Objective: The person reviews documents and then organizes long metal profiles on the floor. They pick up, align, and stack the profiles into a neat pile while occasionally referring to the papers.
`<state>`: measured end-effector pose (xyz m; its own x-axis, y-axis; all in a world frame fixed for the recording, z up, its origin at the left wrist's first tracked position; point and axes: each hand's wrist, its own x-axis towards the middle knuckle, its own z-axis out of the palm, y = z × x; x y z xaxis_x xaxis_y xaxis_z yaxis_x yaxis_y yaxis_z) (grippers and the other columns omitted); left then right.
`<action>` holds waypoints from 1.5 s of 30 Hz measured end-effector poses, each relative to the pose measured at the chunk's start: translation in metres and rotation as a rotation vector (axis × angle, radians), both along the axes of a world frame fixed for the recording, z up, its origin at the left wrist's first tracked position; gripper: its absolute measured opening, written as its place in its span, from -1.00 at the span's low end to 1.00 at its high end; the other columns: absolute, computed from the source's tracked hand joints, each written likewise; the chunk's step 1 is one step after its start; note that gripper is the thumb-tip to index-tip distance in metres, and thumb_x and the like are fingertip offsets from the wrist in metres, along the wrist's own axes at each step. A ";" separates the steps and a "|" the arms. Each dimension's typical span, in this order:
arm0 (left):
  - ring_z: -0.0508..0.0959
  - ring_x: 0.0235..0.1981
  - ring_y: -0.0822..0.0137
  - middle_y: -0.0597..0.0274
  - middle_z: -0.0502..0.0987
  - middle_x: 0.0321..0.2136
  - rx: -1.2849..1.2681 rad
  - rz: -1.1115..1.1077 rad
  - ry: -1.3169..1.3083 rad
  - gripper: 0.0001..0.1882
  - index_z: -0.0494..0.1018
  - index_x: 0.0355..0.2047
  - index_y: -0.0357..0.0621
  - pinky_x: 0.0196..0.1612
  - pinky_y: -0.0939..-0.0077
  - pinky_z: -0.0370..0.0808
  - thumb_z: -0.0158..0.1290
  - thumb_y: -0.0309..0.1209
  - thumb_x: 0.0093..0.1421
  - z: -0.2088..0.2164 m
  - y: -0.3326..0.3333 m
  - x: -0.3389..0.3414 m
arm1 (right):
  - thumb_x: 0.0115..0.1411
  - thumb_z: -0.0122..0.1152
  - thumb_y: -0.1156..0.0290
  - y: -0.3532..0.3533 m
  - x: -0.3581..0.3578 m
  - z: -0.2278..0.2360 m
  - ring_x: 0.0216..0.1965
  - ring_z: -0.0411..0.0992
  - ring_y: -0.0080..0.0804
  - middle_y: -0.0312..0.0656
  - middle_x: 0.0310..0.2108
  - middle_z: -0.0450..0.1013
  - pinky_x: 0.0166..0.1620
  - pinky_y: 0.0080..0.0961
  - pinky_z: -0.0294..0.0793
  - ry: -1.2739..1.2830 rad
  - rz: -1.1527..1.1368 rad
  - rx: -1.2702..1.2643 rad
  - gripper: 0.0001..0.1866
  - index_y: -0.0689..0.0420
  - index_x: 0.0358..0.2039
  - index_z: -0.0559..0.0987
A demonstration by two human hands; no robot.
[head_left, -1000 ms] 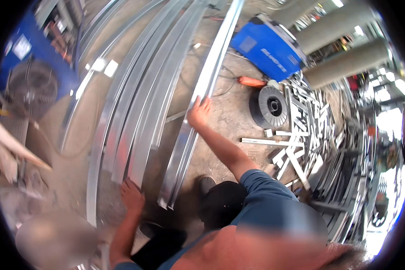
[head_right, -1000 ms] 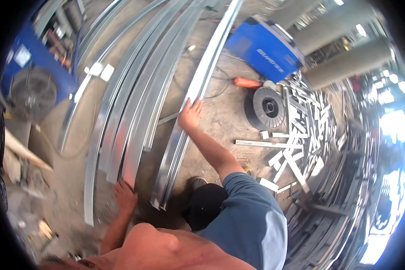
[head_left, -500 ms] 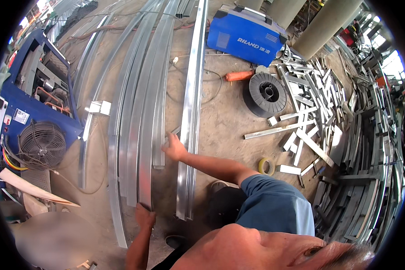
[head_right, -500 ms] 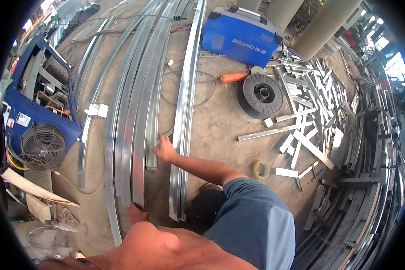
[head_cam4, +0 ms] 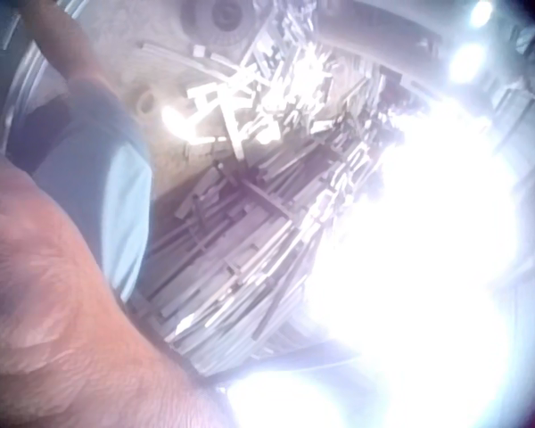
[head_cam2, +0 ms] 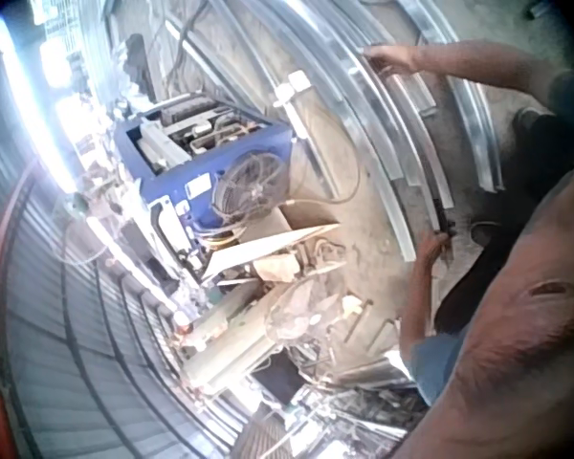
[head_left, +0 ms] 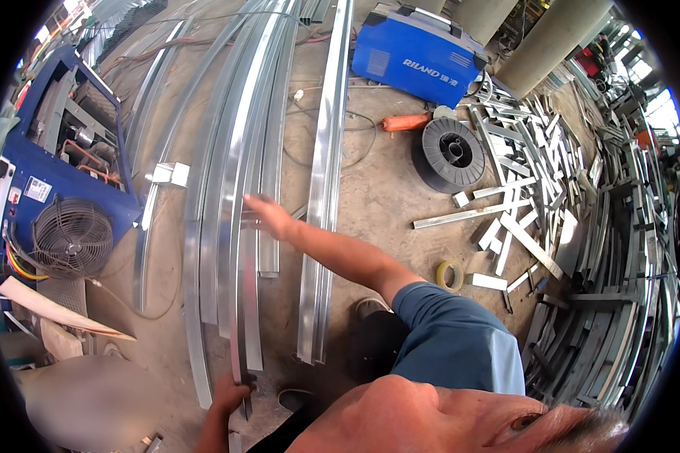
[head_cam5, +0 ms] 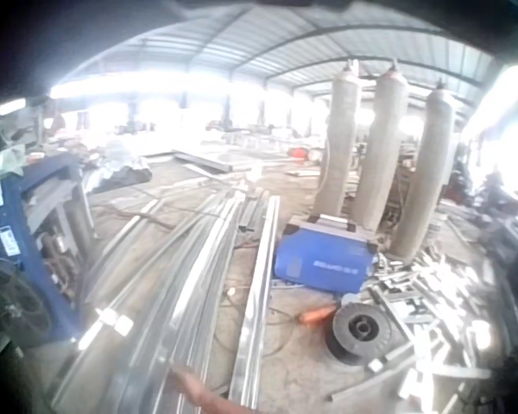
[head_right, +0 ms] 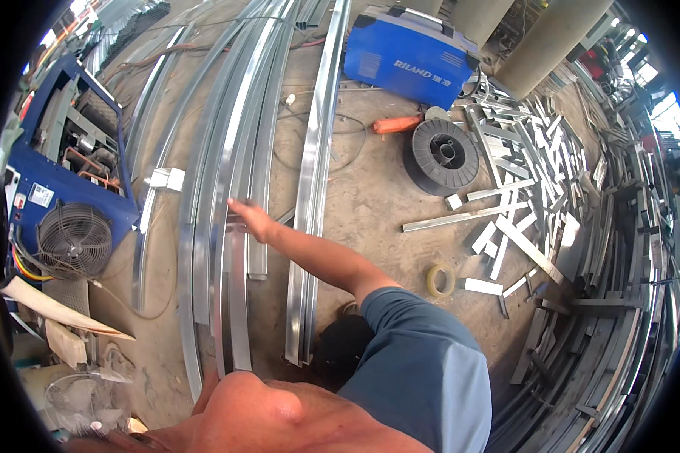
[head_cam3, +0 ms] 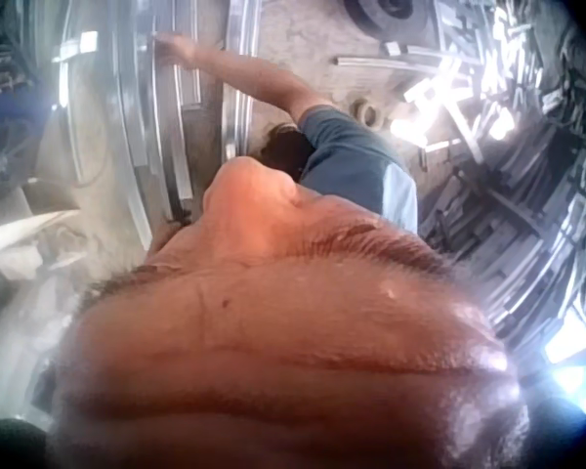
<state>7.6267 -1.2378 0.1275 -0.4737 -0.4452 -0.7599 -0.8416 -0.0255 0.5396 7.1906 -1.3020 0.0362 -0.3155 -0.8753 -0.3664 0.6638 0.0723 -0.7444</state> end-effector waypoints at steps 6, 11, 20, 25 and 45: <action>0.57 -0.24 -0.07 -0.12 0.58 -0.29 -0.074 -0.018 -0.244 -0.57 0.45 -0.19 -0.33 -0.14 0.13 0.48 0.21 -0.42 -0.10 0.071 0.046 0.077 | 0.19 0.18 -0.26 -0.063 -0.027 0.001 0.03 0.44 -0.08 0.02 0.04 0.43 0.10 0.03 0.41 -0.262 -0.068 -0.032 -0.12 0.23 0.24 0.28; 0.53 -0.27 -0.14 -0.17 0.55 -0.32 -0.499 0.210 -0.535 -0.61 0.46 -0.22 -0.35 -0.16 0.09 0.45 0.22 -0.37 -0.04 0.183 0.126 0.190 | 0.17 0.30 -0.06 -0.067 0.059 0.035 -0.37 0.45 -0.27 -0.16 -0.28 0.49 -0.10 -0.09 0.50 -0.510 -0.038 -0.070 -0.51 -0.02 -0.06 0.41; 0.53 -0.28 -0.17 -0.21 0.55 -0.33 -0.757 0.344 -0.948 -0.61 0.48 -0.22 -0.35 -0.15 0.05 0.46 0.21 -0.37 -0.05 0.274 0.184 0.241 | 0.22 0.31 0.21 0.073 0.230 0.179 -0.10 0.51 -0.34 -0.17 -0.12 0.54 -0.03 -0.30 0.51 -0.305 0.872 -0.433 -0.60 0.16 -0.02 0.54; 0.53 -0.23 -0.19 -0.22 0.56 -0.29 -0.698 0.239 -1.056 -0.57 0.50 -0.20 -0.34 -0.12 0.02 0.47 0.24 -0.32 -0.06 0.271 0.172 0.249 | 0.34 0.20 0.07 0.118 0.287 0.168 -0.06 0.48 -0.33 -0.14 -0.06 0.54 0.06 -0.37 0.43 -0.171 1.520 -0.691 -0.47 0.30 0.07 0.50; 0.55 -0.19 -0.26 -0.23 0.55 -0.28 -0.481 -0.077 -0.308 -0.45 0.44 -0.15 -0.32 -0.11 -0.03 0.48 0.28 -0.25 -0.12 0.098 0.065 0.094 | 0.29 0.11 0.11 -0.026 -0.065 0.086 -0.33 0.46 -0.31 -0.21 -0.39 0.47 -0.17 -0.28 0.48 -0.086 -0.213 -0.358 -0.68 0.15 -0.28 0.51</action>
<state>7.7207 -1.1725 0.2258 -0.3070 -0.7480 -0.5884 -0.9515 0.2294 0.2048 7.1255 -1.3283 0.1218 -0.4847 -0.8706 -0.0836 0.6965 -0.3264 -0.6390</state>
